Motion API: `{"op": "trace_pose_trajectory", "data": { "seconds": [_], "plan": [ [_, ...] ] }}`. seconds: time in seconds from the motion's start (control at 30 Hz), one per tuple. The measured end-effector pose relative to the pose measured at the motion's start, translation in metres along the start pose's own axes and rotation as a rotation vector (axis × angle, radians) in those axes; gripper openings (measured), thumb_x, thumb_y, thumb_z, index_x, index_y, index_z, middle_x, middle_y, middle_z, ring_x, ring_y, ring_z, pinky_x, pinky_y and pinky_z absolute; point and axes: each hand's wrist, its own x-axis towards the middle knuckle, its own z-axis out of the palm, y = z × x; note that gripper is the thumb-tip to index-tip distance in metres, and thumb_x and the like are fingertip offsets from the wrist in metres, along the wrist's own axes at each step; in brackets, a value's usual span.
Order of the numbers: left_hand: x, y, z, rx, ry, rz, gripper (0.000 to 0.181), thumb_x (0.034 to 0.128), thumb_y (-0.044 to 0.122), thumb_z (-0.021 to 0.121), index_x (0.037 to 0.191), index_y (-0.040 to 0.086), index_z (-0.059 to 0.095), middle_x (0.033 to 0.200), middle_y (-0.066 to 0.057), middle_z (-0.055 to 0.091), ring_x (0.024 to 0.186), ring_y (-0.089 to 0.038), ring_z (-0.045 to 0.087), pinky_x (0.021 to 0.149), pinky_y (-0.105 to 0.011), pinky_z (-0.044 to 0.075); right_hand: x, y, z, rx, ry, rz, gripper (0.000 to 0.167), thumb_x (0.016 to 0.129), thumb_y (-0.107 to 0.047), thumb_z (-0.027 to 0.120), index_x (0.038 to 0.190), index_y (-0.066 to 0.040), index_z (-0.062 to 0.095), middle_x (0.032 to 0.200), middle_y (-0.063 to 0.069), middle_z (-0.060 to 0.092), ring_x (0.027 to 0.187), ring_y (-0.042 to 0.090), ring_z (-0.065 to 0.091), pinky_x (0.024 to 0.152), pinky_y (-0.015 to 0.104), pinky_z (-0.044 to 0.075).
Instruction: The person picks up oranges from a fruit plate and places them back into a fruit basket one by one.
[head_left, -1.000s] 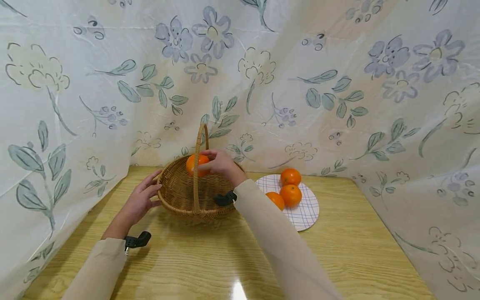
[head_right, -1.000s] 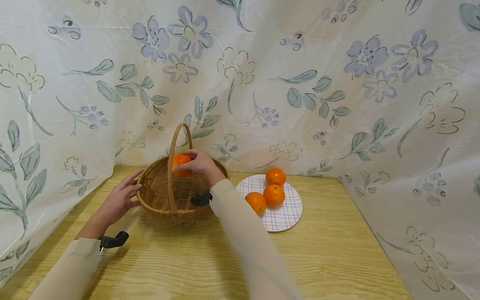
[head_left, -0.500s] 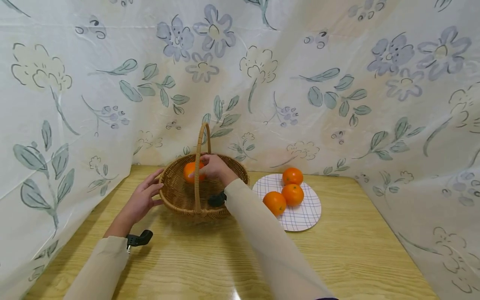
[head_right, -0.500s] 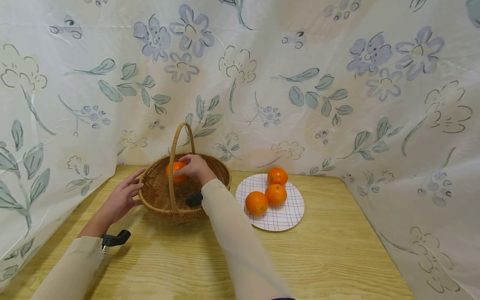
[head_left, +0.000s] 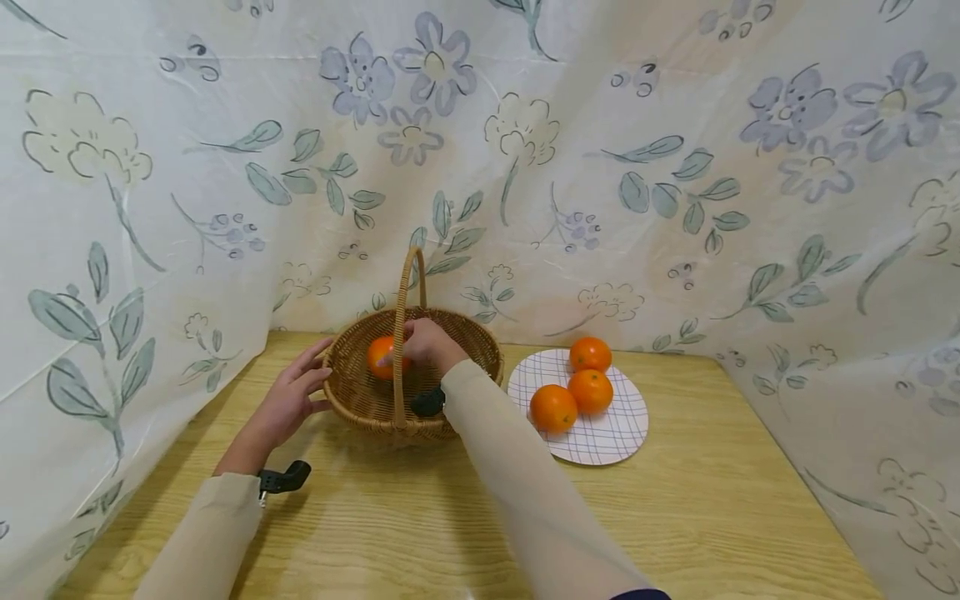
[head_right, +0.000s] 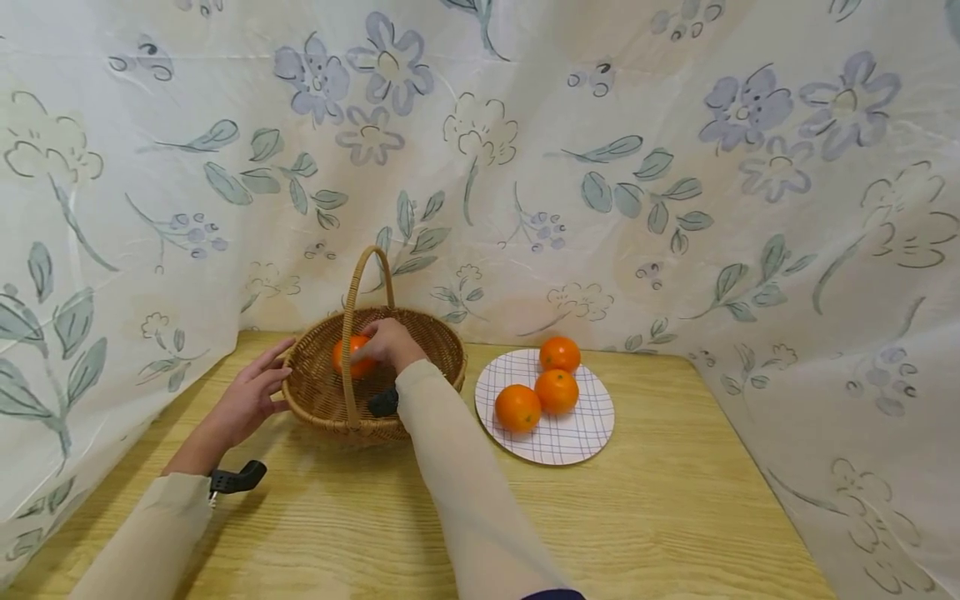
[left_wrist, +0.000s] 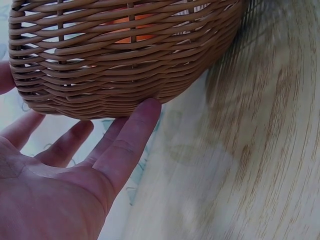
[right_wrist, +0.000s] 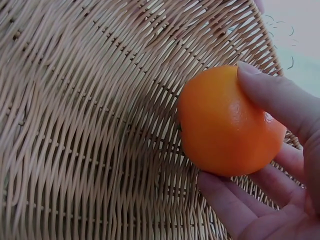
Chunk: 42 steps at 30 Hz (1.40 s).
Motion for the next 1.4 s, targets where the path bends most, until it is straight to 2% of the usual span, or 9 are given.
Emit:
{"op": "trace_pose_trajectory", "data": {
  "seconds": [0.37,0.57,0.7,0.77,0.87,0.93,1.03,1.2,1.4],
  "plan": [
    [0.001,-0.002,0.000,0.002,0.006,0.004,0.061,0.1118,0.025,0.042,0.167,0.021,0.014,0.165,-0.028,0.015,0.144,-0.050,0.030,0.088,-0.034,0.058,0.007,0.000,0.004,0.011,-0.022,0.054,0.054,0.081,-0.031,0.089,0.124,-0.005,0.068,0.109,0.009,0.067,0.088,0.021,0.060,0.077,0.033,0.056],
    [0.004,-0.004,0.002,-0.001,-0.002,0.000,0.062,0.1117,0.024,0.041,0.167,0.021,0.013,0.167,-0.028,0.013,0.146,-0.052,0.028,0.089,-0.035,0.058,0.001,0.002,0.001,-0.036,-0.010,0.033,0.042,0.084,-0.036,0.086,0.108,-0.006,0.069,0.089,0.003,0.060,0.076,0.018,0.053,0.067,0.027,0.047],
    [0.005,-0.005,0.002,0.011,0.005,-0.002,0.061,0.1119,0.025,0.041,0.167,0.022,0.014,0.166,-0.028,0.014,0.144,-0.049,0.031,0.088,-0.034,0.058,-0.007,0.001,-0.004,0.012,-0.024,-0.023,0.030,0.085,-0.031,0.085,0.097,-0.007,0.071,0.082,0.001,0.057,0.076,0.018,0.050,0.065,0.027,0.043],
    [0.004,-0.004,0.001,0.022,0.008,-0.002,0.061,0.1120,0.026,0.041,0.167,0.023,0.013,0.166,-0.027,0.015,0.143,-0.047,0.033,0.088,-0.034,0.059,-0.010,0.000,-0.009,0.018,-0.027,-0.052,0.027,0.086,-0.030,0.085,0.099,-0.009,0.075,0.086,0.000,0.062,0.081,0.017,0.053,0.069,0.028,0.046],
    [0.003,-0.003,0.000,0.031,0.011,-0.004,0.062,0.1119,0.028,0.041,0.167,0.023,0.014,0.165,-0.027,0.017,0.141,-0.043,0.037,0.088,-0.034,0.059,-0.015,-0.001,-0.019,-0.005,-0.043,-0.074,0.034,0.087,-0.031,0.084,0.113,-0.010,0.076,0.105,0.001,0.070,0.094,0.018,0.060,0.080,0.031,0.053],
    [0.002,-0.002,0.000,0.034,0.008,0.001,0.062,0.1119,0.028,0.041,0.167,0.023,0.013,0.165,-0.027,0.017,0.140,-0.041,0.039,0.089,-0.034,0.059,-0.020,-0.002,-0.027,-0.009,-0.061,-0.076,0.042,0.089,-0.030,0.081,0.125,-0.010,0.072,0.121,0.004,0.070,0.105,0.021,0.064,0.091,0.036,0.055],
    [0.003,-0.002,-0.001,0.033,0.005,0.008,0.062,0.1119,0.029,0.042,0.167,0.022,0.013,0.165,-0.027,0.017,0.140,-0.041,0.038,0.088,-0.034,0.059,-0.029,-0.003,-0.039,-0.001,-0.093,-0.064,0.053,0.091,-0.031,0.079,0.138,-0.009,0.064,0.136,0.008,0.065,0.116,0.025,0.064,0.099,0.041,0.054],
    [0.001,-0.002,-0.002,0.037,0.005,0.009,0.064,0.1117,0.031,0.042,0.167,0.023,0.011,0.165,-0.028,0.016,0.142,-0.044,0.034,0.088,-0.032,0.058,-0.046,0.001,-0.057,0.071,-0.113,-0.061,0.062,0.090,-0.034,0.080,0.143,-0.008,0.059,0.142,0.010,0.060,0.119,0.027,0.065,0.103,0.043,0.053],
    [0.005,-0.005,-0.001,0.032,0.009,0.008,0.063,0.1115,0.031,0.043,0.167,0.023,0.013,0.165,-0.028,0.017,0.134,-0.031,0.045,0.088,-0.032,0.059,-0.070,0.015,-0.079,0.204,-0.066,-0.106,0.059,0.091,-0.030,0.079,0.142,-0.007,0.059,0.141,0.010,0.061,0.125,0.026,0.062,0.110,0.048,0.048]
  ]
}}
